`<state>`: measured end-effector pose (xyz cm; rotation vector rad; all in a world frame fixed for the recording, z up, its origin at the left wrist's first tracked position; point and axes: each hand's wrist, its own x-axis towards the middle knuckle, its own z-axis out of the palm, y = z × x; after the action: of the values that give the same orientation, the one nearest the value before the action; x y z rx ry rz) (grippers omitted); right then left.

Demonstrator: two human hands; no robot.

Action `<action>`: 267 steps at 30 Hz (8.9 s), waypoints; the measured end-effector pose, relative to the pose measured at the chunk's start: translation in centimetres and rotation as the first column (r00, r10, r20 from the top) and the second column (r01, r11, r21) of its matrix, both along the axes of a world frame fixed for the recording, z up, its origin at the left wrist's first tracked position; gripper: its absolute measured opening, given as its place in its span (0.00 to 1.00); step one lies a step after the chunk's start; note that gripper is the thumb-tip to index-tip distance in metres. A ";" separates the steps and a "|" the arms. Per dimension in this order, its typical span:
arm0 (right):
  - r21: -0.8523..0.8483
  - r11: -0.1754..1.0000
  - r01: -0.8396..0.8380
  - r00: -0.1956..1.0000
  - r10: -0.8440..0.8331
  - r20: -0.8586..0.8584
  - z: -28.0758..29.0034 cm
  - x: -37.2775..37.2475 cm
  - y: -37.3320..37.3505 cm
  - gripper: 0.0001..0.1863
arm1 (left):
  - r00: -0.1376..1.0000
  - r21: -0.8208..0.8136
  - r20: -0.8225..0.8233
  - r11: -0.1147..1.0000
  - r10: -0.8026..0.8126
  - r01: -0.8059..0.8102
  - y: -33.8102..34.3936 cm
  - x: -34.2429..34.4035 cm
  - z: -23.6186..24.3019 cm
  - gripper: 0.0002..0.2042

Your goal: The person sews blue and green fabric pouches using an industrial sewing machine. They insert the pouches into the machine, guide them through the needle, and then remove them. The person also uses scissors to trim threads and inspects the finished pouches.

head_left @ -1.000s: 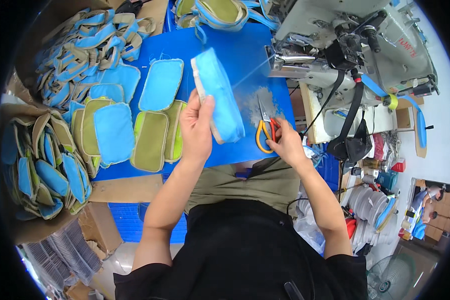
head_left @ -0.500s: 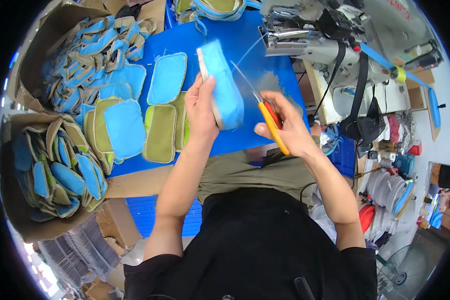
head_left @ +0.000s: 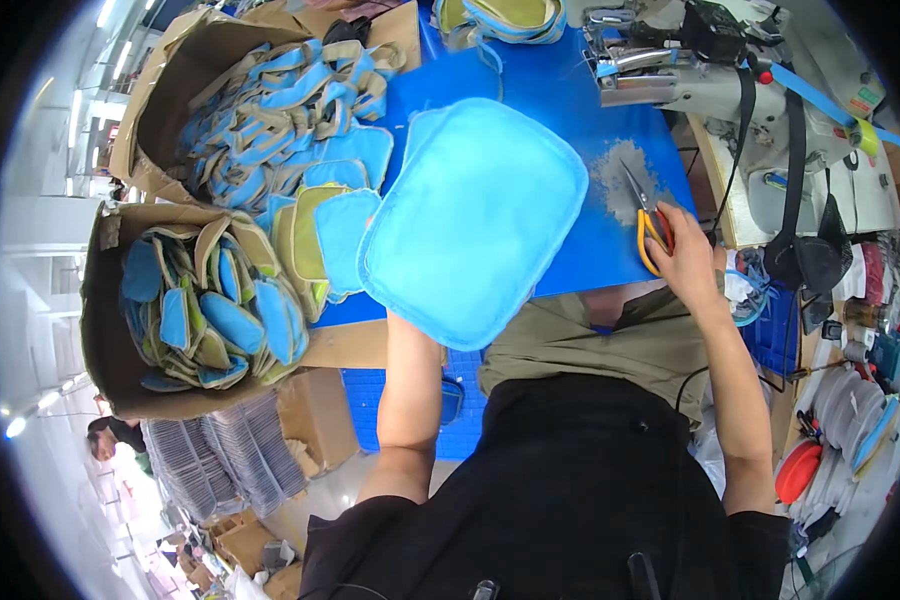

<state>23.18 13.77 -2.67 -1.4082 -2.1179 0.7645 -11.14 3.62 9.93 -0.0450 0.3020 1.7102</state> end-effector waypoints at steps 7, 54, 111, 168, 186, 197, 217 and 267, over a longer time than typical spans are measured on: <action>0.132 0.991 0.000 0.986 0.021 -0.163 1.8 0.6 -1.7 0.21 | 0.994 0.060 -0.112 0.998 0.011 -0.004 -2.4 1.6 -0.3 0.24; -0.392 0.899 -0.193 0.877 -0.021 -0.480 2.4 -2.3 -7.0 0.23 | 0.842 -0.419 -0.139 0.801 -0.521 0.427 -12.8 12.5 -7.4 0.21; -0.454 0.832 -0.318 0.808 -0.013 -0.589 1.8 -1.4 -7.4 0.21 | 0.795 -0.189 0.030 0.778 -0.606 0.599 -8.4 12.7 -12.6 0.12; -0.545 0.779 -0.310 0.760 -0.141 -0.634 2.0 -0.3 -6.3 0.15 | 0.367 -0.380 -0.819 0.897 -0.440 0.228 -5.1 10.2 -12.6 0.17; -0.626 0.657 -0.420 0.765 -0.114 -0.634 2.6 -2.7 -7.6 0.13 | 0.404 -0.329 -0.272 0.479 -0.873 0.814 -5.2 12.7 -11.0 0.27; -0.590 0.640 -0.493 0.782 0.028 -0.623 2.6 -1.2 -7.5 0.17 | 0.128 -0.476 -0.678 0.565 -0.724 0.674 -4.0 12.3 -8.6 0.20; -0.597 0.612 -0.519 0.692 -0.109 -0.714 1.7 -0.3 -7.6 0.12 | 0.138 -0.469 -0.678 0.569 -0.722 0.676 -4.0 13.0 -9.4 0.17; -0.696 0.607 -0.382 0.622 -0.388 -0.680 0.2 0.9 -6.6 0.13 | 0.823 -0.324 -0.269 0.851 -0.501 0.412 -11.9 6.6 -13.9 0.29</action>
<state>24.03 7.13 -2.49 -1.0367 -1.0037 2.0873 -4.54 -8.28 -3.98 0.1361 0.7348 1.1767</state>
